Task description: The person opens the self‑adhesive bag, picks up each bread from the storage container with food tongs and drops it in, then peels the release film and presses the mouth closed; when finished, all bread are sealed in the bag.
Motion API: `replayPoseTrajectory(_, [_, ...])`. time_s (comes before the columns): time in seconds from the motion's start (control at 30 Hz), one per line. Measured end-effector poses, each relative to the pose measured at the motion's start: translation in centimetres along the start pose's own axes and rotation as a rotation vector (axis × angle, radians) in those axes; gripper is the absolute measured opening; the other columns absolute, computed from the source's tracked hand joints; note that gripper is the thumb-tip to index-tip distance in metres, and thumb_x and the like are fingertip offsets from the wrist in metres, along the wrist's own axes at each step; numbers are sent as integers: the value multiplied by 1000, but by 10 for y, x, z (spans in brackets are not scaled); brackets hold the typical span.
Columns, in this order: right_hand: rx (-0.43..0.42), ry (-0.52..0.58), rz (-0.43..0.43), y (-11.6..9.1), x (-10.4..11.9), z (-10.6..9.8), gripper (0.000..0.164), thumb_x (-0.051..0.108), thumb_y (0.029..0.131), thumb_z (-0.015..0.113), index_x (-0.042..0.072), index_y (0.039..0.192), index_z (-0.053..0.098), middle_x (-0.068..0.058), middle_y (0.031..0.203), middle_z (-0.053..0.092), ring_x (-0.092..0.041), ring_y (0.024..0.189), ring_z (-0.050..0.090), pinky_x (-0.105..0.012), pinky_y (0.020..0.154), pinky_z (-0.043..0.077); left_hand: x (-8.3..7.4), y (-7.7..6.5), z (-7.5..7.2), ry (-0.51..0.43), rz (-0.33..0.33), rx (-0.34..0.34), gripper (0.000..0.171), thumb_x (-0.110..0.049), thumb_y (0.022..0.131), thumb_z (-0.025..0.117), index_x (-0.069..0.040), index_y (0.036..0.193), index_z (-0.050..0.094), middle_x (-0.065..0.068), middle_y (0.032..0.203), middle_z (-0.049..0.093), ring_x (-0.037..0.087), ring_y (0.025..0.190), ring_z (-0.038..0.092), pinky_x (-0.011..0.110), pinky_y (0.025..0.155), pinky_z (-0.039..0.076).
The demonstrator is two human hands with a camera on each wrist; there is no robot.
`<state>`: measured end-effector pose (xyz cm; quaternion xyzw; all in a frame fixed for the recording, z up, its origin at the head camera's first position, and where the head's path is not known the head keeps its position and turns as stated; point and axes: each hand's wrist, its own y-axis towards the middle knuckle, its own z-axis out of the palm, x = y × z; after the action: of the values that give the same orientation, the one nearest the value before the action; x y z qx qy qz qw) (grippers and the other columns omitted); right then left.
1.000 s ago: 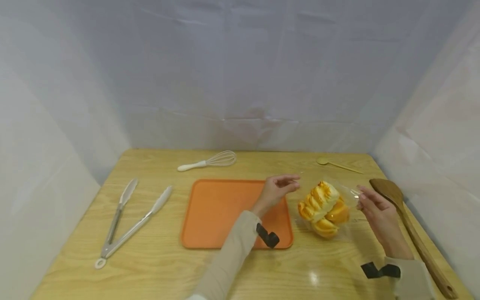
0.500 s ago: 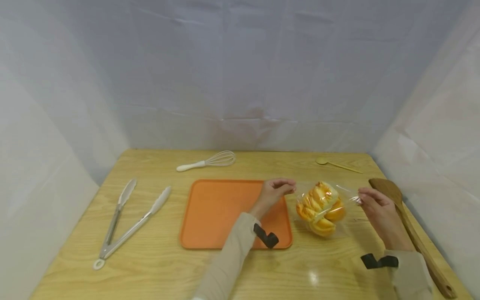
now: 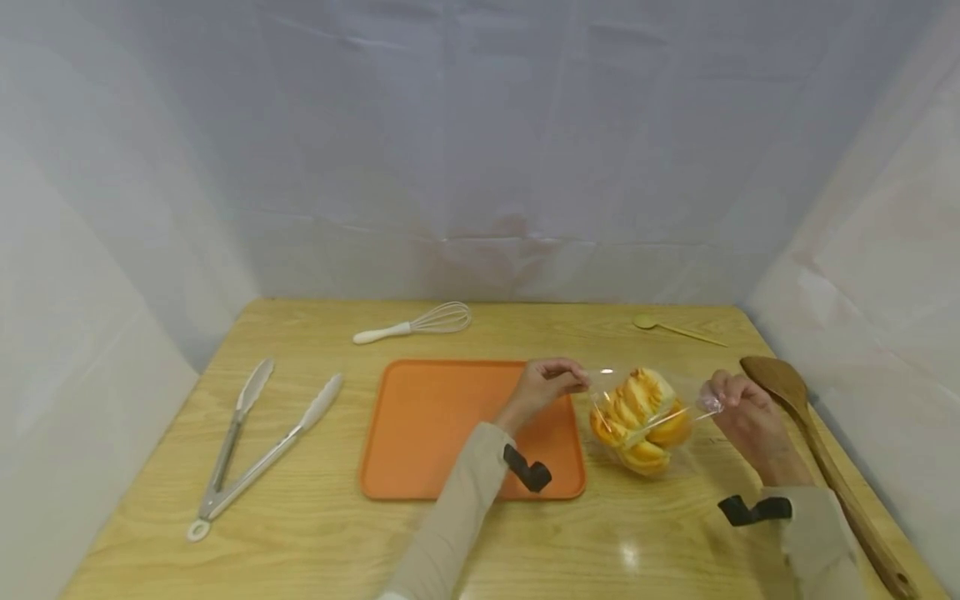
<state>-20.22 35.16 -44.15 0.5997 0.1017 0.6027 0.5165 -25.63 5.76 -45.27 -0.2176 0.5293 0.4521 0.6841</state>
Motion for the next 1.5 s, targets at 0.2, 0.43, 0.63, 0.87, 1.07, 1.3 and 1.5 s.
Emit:
replayPoseTrajectory(0.2, [-95,-471,74,-1,12,9,32,-17,97,30,-8,100,60,-8,110,61,-17,103,55,-25,90,46,2,0,-2,60,28,-7,23,9,93,55,28,105,52,2,88,71,4,81,68,34,88,58])
replayPoseTrajectory(0.43, [-291,-1027,264,5,22,31,30,-16,97,37,-3,90,63,9,93,66,-3,87,60,-13,81,46,2,0,0,132,45,15,17,5,97,50,21,103,54,31,107,65,2,86,67,36,90,57])
replayPoseTrajectory(0.63, [-542,-1265,441,13,19,45,15,-6,90,63,3,78,66,10,79,66,-1,75,59,-12,72,47,-3,-2,7,78,1,-72,21,-4,98,52,16,97,60,19,95,72,11,83,70,43,90,57])
replayPoseTrajectory(0.87, [-599,-1245,500,21,22,52,13,-7,85,69,3,80,62,12,83,64,1,76,63,-12,69,50,-12,-4,17,285,-106,-217,16,-14,81,80,-9,80,64,7,89,74,18,86,72,34,85,58])
replayPoseTrajectory(1.07, [-609,-1348,592,22,28,49,15,3,90,67,4,103,61,18,89,60,5,79,58,-7,71,47,-13,-2,22,201,-84,-219,15,-2,85,73,-5,85,59,22,95,72,11,80,71,41,86,58])
replayPoseTrajectory(1.3, [-582,-1587,705,61,8,73,47,29,95,63,-2,130,55,-31,132,43,-47,124,34,-59,102,28,-8,-8,35,100,-56,-247,14,1,87,70,-2,90,56,24,100,70,7,77,68,36,81,60])
replayPoseTrajectory(1.5, [-537,-1780,690,88,-35,93,36,31,90,70,0,109,65,-29,134,42,-56,120,27,-70,93,13,-7,-9,43,37,-28,-225,13,5,88,66,2,93,55,27,104,69,4,76,67,29,77,60])
